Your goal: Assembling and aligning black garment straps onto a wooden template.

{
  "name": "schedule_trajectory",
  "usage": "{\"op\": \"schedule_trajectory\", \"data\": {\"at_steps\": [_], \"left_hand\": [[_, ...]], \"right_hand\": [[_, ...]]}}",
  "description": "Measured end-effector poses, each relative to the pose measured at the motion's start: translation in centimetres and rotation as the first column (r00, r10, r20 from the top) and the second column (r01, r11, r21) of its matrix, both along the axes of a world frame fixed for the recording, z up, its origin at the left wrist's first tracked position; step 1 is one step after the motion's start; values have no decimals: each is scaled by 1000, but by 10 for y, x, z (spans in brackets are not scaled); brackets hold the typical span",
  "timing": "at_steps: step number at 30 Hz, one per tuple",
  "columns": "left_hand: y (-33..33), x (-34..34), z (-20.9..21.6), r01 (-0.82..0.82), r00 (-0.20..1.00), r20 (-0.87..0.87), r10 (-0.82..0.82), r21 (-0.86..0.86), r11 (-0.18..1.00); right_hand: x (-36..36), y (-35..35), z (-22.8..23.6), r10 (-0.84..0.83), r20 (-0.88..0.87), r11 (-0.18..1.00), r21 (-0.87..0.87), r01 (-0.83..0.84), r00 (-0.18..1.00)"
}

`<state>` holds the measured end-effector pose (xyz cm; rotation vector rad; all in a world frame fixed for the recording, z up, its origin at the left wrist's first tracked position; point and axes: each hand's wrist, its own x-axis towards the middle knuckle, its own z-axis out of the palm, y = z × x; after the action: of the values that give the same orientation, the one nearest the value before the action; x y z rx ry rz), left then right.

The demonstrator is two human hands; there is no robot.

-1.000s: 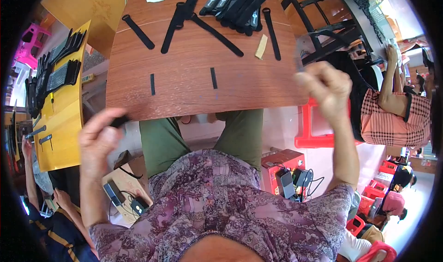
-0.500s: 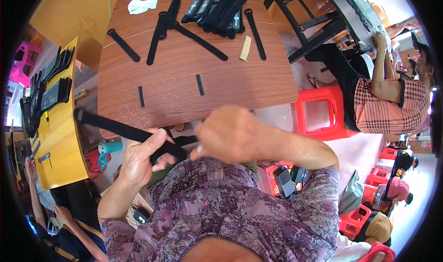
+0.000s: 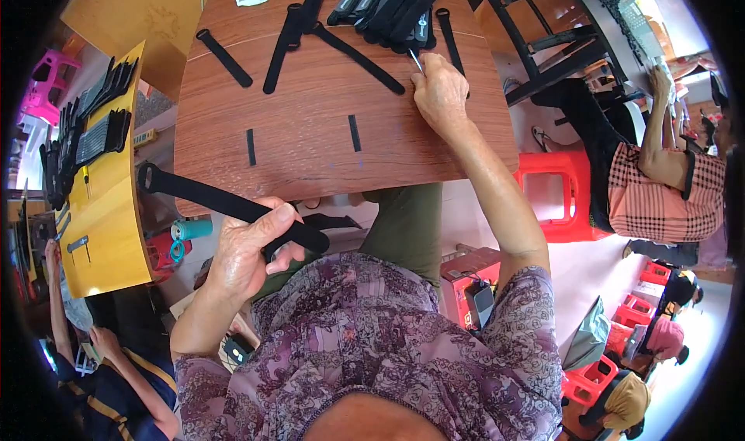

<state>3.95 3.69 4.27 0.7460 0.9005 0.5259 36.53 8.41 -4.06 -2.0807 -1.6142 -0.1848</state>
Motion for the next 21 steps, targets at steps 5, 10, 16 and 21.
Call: {"op": "schedule_trajectory", "data": {"at_steps": [5, 10, 16, 21], "left_hand": [[0, -2, -4, -38, 999, -1, 38, 0, 999], [1, 6, -7, -145, 989, -25, 147, 50, 988], [10, 1, -11, -134, 983, 130, 131, 17, 991], [10, -9, -11, -163, 946, 307, 105, 170, 972]], "right_hand": [[3, 8, -17, 74, 49, 974, 213, -82, 996], [5, 7, -12, 103, 234, 940, 296, -172, 967], [-1, -2, -2, 135, 295, 934, 281, -221, 946], [-58, -29, 51, 573, -358, 819, 244, -519, 737]]}}
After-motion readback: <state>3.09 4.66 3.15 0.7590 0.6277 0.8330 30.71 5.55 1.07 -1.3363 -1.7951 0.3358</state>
